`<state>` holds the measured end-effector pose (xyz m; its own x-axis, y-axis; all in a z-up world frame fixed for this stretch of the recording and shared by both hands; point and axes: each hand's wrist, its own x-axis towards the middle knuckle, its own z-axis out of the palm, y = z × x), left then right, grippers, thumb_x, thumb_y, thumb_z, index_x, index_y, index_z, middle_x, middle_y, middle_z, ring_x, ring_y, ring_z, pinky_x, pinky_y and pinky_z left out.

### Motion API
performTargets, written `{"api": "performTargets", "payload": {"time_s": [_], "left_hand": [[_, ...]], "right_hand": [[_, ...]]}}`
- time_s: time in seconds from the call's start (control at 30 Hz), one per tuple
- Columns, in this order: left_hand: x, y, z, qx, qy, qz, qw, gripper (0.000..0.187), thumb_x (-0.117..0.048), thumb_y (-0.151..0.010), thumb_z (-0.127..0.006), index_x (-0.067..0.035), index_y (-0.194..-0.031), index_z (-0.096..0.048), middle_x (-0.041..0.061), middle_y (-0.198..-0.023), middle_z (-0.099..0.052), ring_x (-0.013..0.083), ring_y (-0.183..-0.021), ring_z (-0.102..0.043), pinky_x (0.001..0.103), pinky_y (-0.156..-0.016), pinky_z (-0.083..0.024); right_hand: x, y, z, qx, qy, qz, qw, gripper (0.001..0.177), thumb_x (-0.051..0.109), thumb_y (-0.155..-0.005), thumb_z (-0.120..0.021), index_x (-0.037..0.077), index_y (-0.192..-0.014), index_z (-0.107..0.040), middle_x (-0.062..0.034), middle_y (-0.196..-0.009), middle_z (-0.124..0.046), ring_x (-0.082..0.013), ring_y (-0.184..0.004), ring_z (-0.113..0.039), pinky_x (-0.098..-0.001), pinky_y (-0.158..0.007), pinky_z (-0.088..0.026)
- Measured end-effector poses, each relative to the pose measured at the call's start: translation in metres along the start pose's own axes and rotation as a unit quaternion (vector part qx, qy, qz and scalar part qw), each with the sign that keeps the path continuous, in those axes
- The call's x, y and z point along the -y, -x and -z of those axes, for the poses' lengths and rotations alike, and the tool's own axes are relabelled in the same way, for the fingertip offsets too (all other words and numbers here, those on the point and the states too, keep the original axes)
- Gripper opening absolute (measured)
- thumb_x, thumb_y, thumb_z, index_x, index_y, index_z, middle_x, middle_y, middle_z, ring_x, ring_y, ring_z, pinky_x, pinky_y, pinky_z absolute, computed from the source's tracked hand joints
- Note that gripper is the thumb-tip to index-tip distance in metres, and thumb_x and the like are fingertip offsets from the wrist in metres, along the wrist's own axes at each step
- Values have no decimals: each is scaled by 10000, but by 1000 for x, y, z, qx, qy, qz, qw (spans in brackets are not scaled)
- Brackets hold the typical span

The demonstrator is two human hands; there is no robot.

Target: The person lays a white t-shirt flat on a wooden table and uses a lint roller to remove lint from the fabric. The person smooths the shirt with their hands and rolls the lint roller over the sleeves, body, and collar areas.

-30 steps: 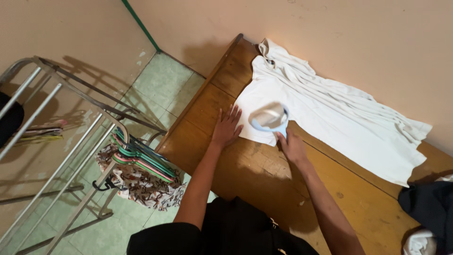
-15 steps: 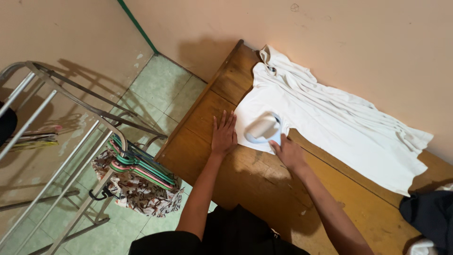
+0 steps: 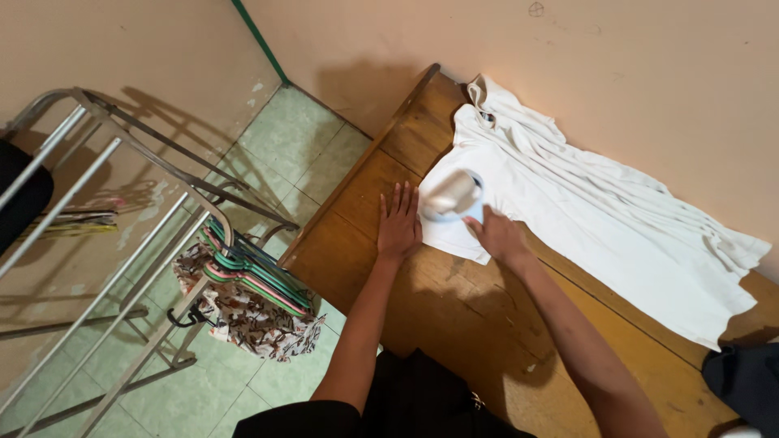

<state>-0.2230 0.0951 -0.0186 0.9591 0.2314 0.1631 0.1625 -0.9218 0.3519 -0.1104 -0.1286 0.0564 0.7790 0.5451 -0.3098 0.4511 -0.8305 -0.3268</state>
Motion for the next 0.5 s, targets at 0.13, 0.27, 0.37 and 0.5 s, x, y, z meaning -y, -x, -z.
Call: {"api": "performTargets", "payload": {"time_s": [0.13,0.27,0.37,0.5], "left_hand": [[1,-1,-1,10,-12,-12,1000,720,-232,-933,-434,-186,-1636,-282,137,-1711,-183,320,-1589,-105,600,-1264,-40],[-1,1,-1,-6,-1,-17,1000,704,-221,-939,-442,-197,-1629,-307,145,-1710,-209,335,-1591,-132,604,-1268,-46],[-2,2,4,-7,12,-16,1000,692,-215,-933,-447,-179,-1615,-332,158,-1699,-234,344,-1586,-157,605,-1267,-57],[-2,1,4,-9,6,-15,1000,680,-216,-925,-453,-145,-1595,-355,166,-1687,-255,338,-1585,-173,605,-1270,-69]], "right_hand": [[-28,50,2,56,-66,-47,995,775,698,-957,-304,30,-1257,-558,-173,-808,-780,-356,-815,-769,-512,-760,-598],[-45,86,11,56,-36,-56,996,762,712,-960,-304,33,-1163,-582,-122,-812,-743,-333,-798,-771,-500,-736,-591],[-48,98,24,73,-14,-71,995,756,721,-941,-317,52,-1193,-565,-126,-783,-768,-346,-847,-754,-514,-800,-570],[-34,72,28,152,16,-109,982,796,725,-1012,-265,34,-1207,-609,-184,-864,-771,-355,-868,-783,-483,-843,-599]]}}
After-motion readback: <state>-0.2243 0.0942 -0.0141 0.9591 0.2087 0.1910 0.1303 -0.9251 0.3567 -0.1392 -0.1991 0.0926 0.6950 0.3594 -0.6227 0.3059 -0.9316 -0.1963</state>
